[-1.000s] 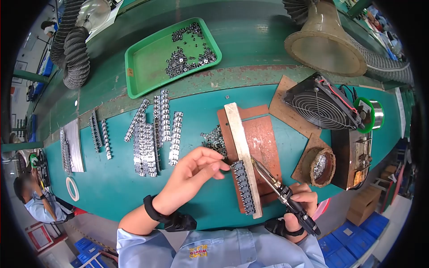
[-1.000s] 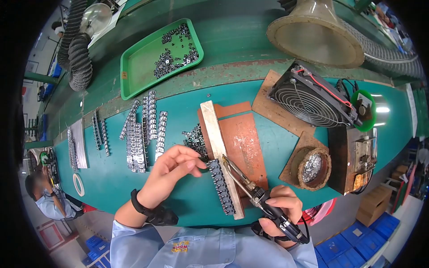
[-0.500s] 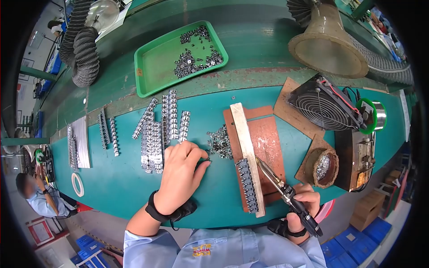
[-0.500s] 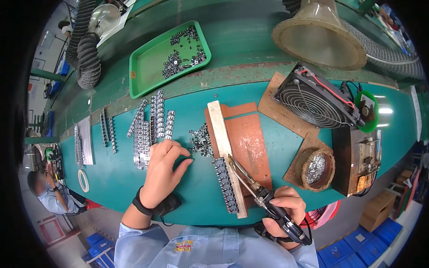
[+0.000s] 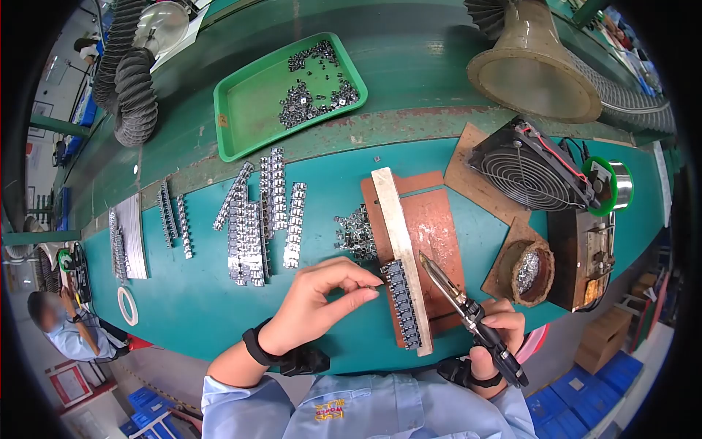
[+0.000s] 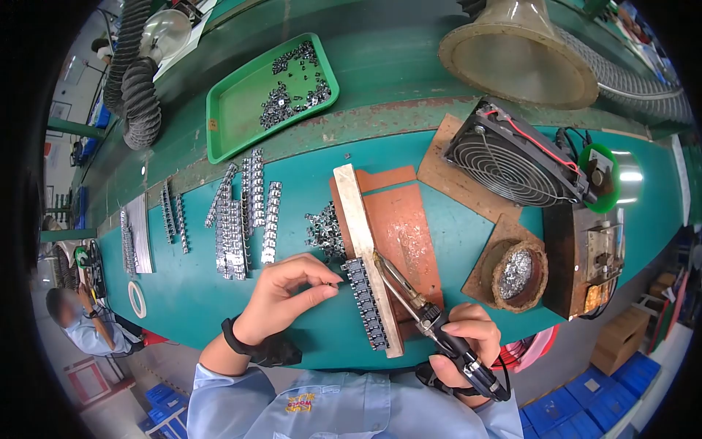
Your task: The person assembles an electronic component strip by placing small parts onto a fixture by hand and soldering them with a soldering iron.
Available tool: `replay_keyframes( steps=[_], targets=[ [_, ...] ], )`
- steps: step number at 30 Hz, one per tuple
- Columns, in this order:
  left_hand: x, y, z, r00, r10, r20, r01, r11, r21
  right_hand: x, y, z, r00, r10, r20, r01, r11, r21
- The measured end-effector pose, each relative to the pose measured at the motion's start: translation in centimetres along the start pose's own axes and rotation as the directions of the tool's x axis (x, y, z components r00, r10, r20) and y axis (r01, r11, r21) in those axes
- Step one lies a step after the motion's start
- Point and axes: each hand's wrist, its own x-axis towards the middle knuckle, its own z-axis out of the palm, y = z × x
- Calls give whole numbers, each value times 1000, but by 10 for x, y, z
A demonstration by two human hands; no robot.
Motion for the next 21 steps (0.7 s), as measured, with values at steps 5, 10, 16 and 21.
replay_keyframes(
  steps=[5,10,16,21],
  targets=[
    [1,12,3,978,-208,29,206,927,-314,1,0,-1,1000,3,7,-3,1000,2],
    [3,9,3,972,-235,32,229,898,-377,2,-1,-1,1000,13,29,-12,1000,-12],
    [5,0,8,957,-290,27,265,829,-492,6,-2,-1,999,-14,38,14,1000,-8],
    [10,-1,12,958,-284,30,253,792,-556,5,-2,0,999,-7,49,7,1000,6]
  ],
)
